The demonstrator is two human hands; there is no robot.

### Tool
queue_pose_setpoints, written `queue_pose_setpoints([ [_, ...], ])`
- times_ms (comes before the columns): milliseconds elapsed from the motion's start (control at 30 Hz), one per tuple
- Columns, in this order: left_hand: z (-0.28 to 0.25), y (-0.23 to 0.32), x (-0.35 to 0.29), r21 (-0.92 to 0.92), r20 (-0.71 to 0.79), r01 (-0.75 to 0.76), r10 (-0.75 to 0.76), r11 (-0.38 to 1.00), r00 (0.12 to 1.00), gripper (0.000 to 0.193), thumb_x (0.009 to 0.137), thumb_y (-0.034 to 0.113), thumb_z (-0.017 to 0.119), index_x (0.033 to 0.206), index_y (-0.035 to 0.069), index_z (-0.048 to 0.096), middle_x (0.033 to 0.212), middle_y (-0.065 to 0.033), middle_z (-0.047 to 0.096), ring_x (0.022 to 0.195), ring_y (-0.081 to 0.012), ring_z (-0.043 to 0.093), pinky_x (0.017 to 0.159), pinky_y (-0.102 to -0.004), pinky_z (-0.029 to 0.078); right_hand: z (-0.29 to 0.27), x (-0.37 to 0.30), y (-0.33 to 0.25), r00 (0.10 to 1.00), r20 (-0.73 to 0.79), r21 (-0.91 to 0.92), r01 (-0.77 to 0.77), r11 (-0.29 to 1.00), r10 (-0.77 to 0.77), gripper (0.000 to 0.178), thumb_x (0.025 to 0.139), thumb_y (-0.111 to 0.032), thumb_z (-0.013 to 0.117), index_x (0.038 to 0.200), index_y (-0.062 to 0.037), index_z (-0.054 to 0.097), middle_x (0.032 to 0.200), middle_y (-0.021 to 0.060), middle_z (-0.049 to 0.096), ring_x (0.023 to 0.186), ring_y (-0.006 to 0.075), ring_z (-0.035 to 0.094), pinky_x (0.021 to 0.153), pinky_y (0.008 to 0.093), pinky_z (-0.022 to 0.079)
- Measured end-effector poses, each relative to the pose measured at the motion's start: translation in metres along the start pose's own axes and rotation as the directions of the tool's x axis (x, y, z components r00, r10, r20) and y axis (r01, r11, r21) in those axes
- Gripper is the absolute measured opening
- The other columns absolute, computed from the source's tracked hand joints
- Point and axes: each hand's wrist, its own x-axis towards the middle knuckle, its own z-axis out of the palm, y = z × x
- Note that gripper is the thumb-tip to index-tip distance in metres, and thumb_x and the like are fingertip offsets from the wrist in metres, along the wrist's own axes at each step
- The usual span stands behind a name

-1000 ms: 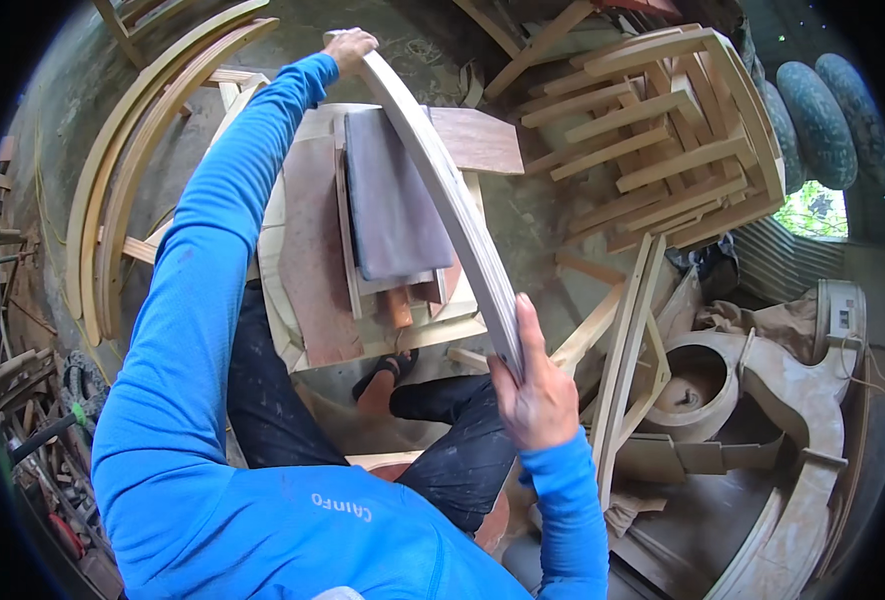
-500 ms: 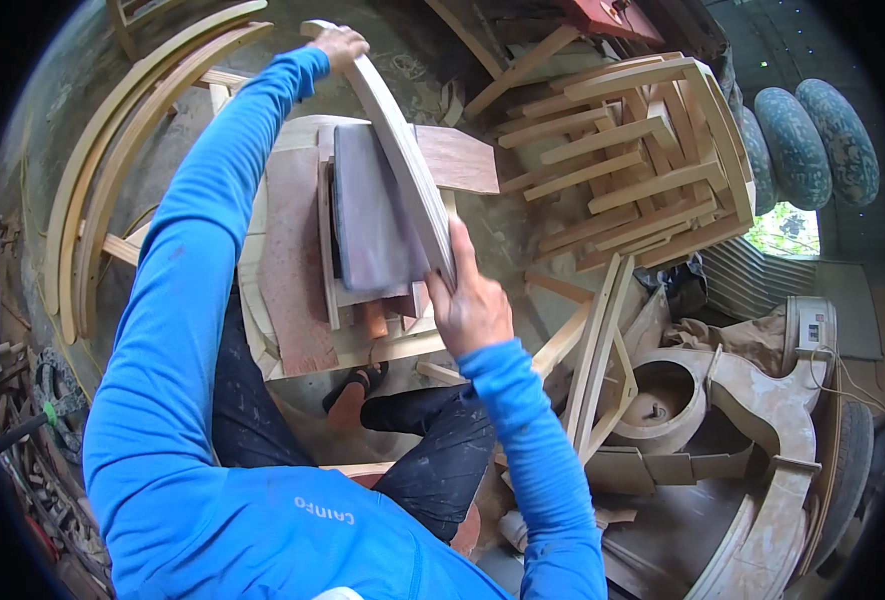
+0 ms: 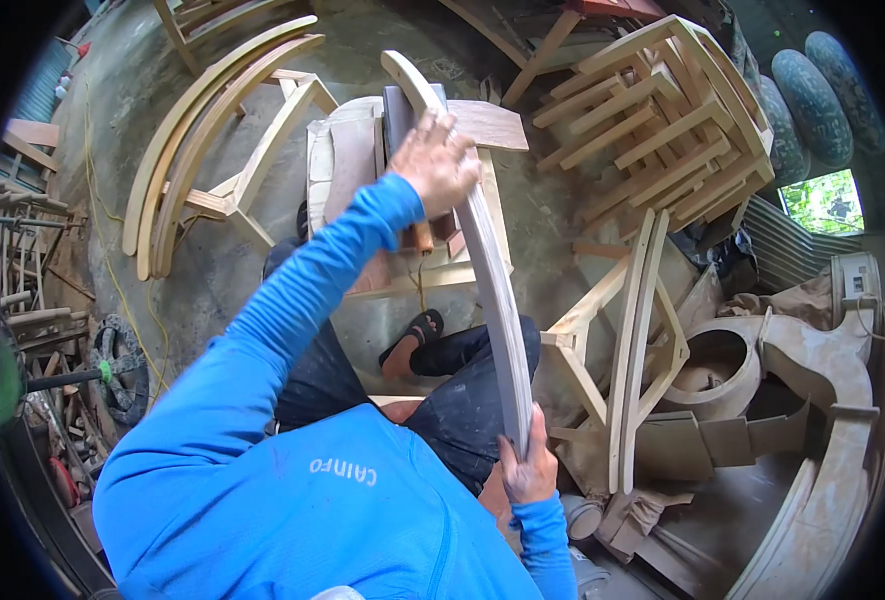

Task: Sanding curved and straight wooden chair components using a belt sander.

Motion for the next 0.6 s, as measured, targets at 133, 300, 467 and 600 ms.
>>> queue_pose_setpoints([
  [133, -0.014, 0.059, -0.071, -0.05, -0.075, -0.089, 0.085, 0.995, 0.994, 0.05, 0.096, 0.043, 0.053, 0.133, 0.01, 0.059, 0.157, -0.0292, 0.033, 0.152, -0.0478, 0.02, 0.123, -0.0541, 0.023, -0.015, -0.084, 0.03, 0.999, -0.046, -0.035, 0.0, 0.999, -0.001, 0.081, 0.085, -0.011, 0.079, 0.153, -0.0019, 0.035, 0.116, 0.0314, 0.068, 0.1, 0.0472, 0.071, 0.08, 0.0448, 0.059],
  [300, -0.014, 0.074, -0.087, -0.106, -0.165, -0.097, 0.079, 0.99, 0.983, 0.051, 0.096, 0.043, 0.053, 0.133, 0.009, 0.058, 0.158, -0.0293, 0.032, 0.153, -0.0472, 0.018, 0.123, -0.0545, 0.02, -0.032, -0.11, 0.032, 0.998, -0.058, -0.09, 0.015, 0.996, -0.021, 0.082, 0.085, -0.011, 0.08, 0.152, -0.0015, 0.035, 0.118, 0.0312, 0.067, 0.1, 0.0472, 0.071, 0.078, 0.0453, 0.059],
  [467, -0.011, 0.017, -0.021, -0.113, -0.094, -0.034, 0.023, 0.993, 0.995, 0.052, 0.097, 0.043, 0.05, 0.135, 0.008, 0.058, 0.157, -0.031, 0.034, 0.152, -0.0482, 0.02, 0.124, -0.0531, 0.02, -0.028, -0.02, -0.01, 1.0, -0.02, -0.087, 0.007, 0.996, -0.008, 0.08, 0.087, -0.01, 0.077, 0.154, -0.0039, 0.035, 0.121, 0.0298, 0.067, 0.1, 0.0467, 0.071, 0.079, 0.0459, 0.059],
  [600, 0.013, -0.082, 0.063, -0.092, -0.036, 0.023, -0.027, 0.995, 0.999, 0.054, 0.1, 0.045, 0.044, 0.14, 0.01, 0.057, 0.161, -0.0264, 0.033, 0.154, -0.0436, 0.018, 0.127, -0.0487, 0.015, 0.004, 0.094, -0.028, 0.992, -0.006, -0.143, 0.123, 0.982, -0.125, 0.077, 0.089, -0.009, 0.074, 0.155, -0.0064, 0.034, 0.122, 0.0306, 0.066, 0.105, 0.047, 0.069, 0.083, 0.0456, 0.058],
])
